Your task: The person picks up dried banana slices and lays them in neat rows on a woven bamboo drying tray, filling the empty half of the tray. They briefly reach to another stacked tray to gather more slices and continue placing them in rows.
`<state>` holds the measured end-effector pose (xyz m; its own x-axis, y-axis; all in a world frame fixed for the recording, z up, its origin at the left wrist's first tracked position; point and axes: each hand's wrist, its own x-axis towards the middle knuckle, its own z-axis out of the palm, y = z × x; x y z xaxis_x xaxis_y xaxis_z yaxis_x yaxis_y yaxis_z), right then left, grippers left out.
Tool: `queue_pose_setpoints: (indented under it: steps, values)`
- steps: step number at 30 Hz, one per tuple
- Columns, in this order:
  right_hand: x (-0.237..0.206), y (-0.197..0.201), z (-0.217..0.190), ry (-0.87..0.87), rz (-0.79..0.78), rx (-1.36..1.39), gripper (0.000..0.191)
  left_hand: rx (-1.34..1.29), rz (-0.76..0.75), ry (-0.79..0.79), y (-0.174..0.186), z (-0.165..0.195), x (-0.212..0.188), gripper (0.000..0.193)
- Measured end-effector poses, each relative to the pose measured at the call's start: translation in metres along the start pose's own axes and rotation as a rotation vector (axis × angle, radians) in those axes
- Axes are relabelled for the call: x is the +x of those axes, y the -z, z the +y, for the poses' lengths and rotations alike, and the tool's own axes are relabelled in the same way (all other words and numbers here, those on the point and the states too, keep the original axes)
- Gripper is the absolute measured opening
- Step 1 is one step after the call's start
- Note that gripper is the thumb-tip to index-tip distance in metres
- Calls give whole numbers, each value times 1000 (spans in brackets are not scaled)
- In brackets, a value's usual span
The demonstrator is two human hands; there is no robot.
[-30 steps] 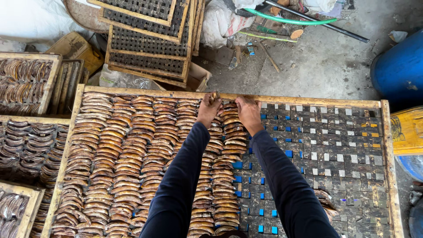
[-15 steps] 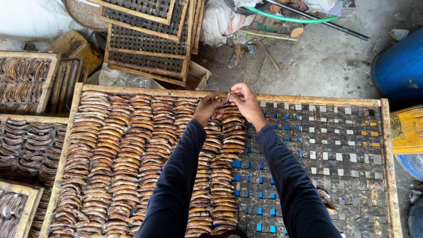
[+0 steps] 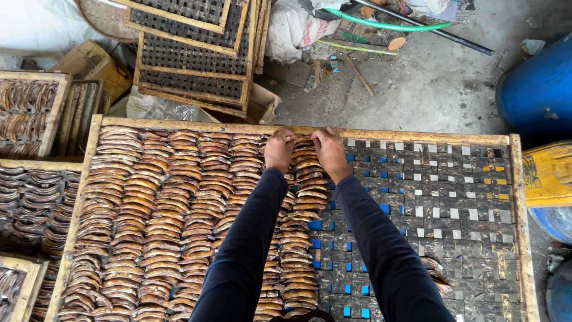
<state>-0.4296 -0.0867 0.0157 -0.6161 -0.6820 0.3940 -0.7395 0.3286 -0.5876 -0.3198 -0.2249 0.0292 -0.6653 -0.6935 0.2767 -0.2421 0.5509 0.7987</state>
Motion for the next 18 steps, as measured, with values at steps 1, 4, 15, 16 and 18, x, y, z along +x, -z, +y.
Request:
queue_pose_setpoints:
  steps: [1,4,15,16,18]
  values:
    - [-3,-1,-3,24,13,-67,15,37,4,-33,-1,0,-1,24]
    - [-8,-5,-7,34,82,-104,17,136,4,39,-2,-2,-3,25]
    - [-36,36,-11,-418,112,452,18,-681,-206,500,26,-14,-17,15]
    - [-40,44,-20,-447,68,604,21,-877,-299,608,29,-11,-24,16]
    - [-40,51,-39,-592,-143,601,31,-827,-484,531,26,-2,-30,21]
